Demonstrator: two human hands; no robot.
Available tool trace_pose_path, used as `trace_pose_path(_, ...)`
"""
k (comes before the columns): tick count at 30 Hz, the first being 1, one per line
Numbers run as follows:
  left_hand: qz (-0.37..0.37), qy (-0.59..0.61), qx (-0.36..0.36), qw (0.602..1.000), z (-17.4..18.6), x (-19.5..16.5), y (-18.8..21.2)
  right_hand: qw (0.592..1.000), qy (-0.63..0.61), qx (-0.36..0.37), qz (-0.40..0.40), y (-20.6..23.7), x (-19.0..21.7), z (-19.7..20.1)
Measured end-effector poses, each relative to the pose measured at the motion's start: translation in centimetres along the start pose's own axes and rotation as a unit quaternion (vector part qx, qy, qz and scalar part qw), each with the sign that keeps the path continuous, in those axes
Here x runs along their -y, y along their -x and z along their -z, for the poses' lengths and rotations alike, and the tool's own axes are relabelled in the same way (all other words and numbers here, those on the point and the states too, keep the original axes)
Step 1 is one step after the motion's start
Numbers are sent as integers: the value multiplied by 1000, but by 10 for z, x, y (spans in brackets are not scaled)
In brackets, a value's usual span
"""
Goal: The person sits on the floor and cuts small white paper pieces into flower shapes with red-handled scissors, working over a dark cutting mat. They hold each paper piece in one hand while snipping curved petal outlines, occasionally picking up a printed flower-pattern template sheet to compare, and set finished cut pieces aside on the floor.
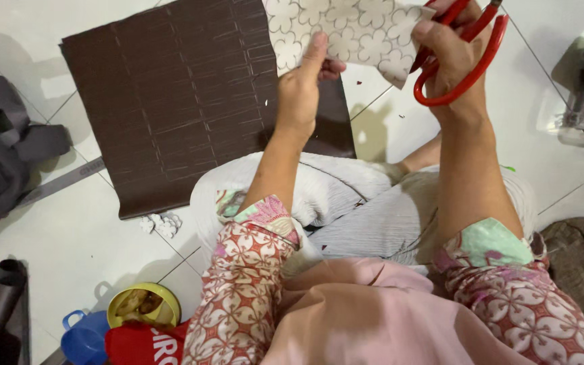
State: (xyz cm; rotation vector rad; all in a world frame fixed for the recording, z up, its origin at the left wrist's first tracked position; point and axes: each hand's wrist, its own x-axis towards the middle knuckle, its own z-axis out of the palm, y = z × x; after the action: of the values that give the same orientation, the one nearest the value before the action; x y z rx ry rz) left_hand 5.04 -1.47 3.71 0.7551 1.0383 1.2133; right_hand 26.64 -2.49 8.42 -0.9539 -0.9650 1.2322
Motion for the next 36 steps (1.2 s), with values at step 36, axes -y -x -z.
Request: trace_pose_path(36, -52, 40, 118, 991, 9, -25, -1, 994, 108, 13, -16, 1, 21, -5)
